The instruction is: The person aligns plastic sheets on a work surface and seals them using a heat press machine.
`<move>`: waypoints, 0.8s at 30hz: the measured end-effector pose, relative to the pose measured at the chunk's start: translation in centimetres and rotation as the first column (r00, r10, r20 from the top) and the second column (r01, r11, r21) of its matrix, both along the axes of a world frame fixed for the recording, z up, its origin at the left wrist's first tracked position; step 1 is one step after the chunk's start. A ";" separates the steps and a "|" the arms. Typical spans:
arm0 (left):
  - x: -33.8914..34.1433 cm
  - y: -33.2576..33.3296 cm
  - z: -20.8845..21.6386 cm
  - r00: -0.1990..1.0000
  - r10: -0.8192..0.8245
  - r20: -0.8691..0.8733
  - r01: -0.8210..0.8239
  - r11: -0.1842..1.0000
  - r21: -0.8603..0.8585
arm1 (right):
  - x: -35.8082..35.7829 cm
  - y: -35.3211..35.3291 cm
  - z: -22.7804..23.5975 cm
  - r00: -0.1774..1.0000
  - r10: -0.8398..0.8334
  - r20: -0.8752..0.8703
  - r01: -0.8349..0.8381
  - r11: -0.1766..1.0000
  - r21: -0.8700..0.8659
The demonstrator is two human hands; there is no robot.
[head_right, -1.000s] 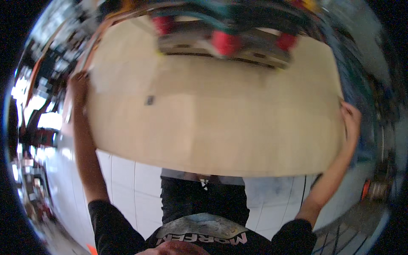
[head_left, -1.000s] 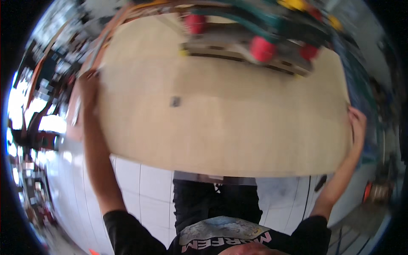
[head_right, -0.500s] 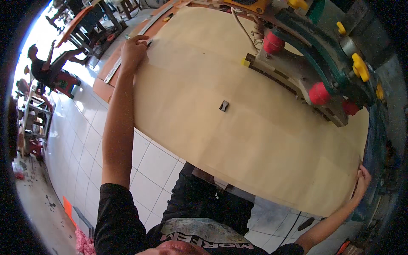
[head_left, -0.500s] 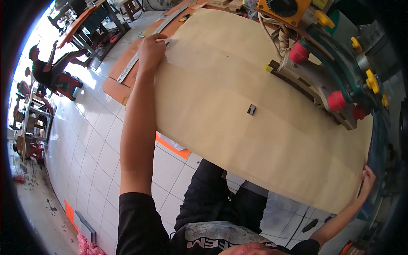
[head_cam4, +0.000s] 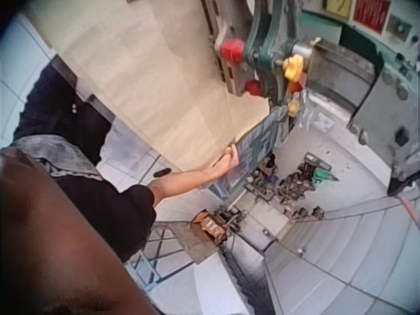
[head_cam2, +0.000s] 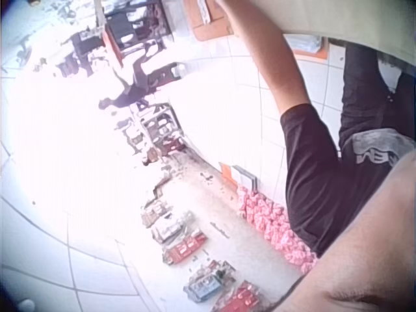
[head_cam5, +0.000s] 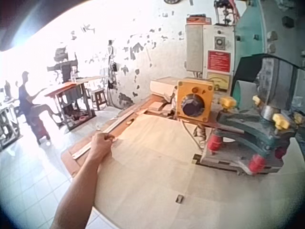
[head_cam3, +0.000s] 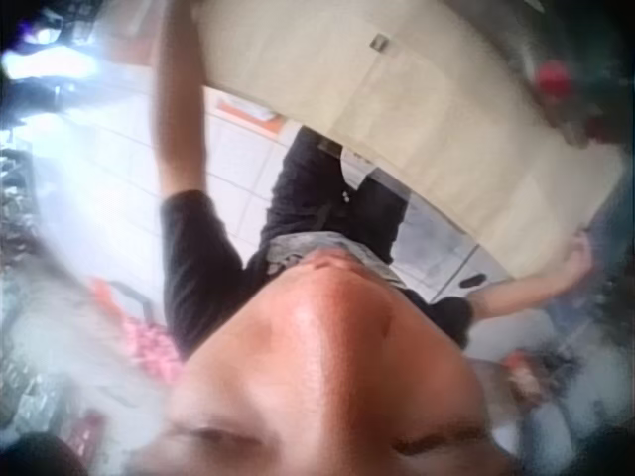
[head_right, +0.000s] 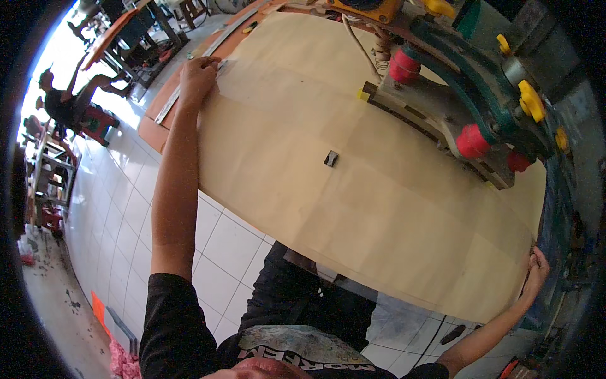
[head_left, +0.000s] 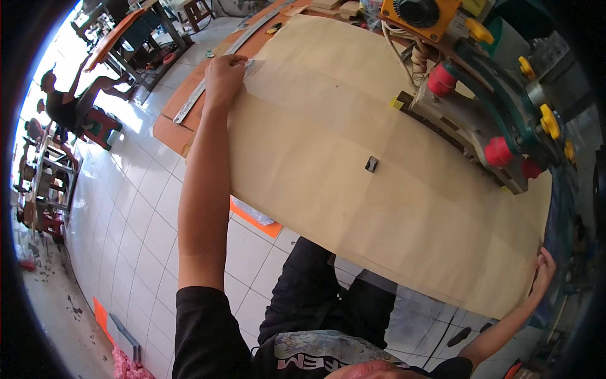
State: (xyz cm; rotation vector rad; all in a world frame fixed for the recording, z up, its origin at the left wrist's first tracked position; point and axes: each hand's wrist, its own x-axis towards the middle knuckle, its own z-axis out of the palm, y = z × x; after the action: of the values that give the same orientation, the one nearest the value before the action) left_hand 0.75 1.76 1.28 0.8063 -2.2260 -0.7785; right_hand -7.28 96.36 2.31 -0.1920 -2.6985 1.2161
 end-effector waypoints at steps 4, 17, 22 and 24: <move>0.2 -0.1 0.2 1.000 -0.010 0.009 0.011 0.998 -0.065 | 0.3 -1.1 -0.2 0.999 -0.031 -0.015 0.031 0.999 -0.008; 0.2 0.3 0.5 0.997 0.028 0.069 -0.021 0.994 -0.111 | 0.9 -3.0 0.2 0.995 0.026 -0.097 -0.018 0.996 0.090; 0.2 0.7 0.5 0.998 -0.021 0.059 0.026 0.996 -0.088 | 1.4 -3.6 0.8 0.994 0.041 -0.098 -0.033 0.996 0.082; 0.2 0.5 0.4 0.998 -0.047 0.037 0.052 0.987 -0.155 | 1.0 -3.5 0.6 0.996 0.036 -0.077 -0.031 0.997 0.066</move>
State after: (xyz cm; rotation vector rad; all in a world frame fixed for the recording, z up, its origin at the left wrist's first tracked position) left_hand 0.92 2.30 1.64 0.6950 -2.3115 -0.6093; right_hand -6.25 92.89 2.91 -0.0883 -2.6790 1.1182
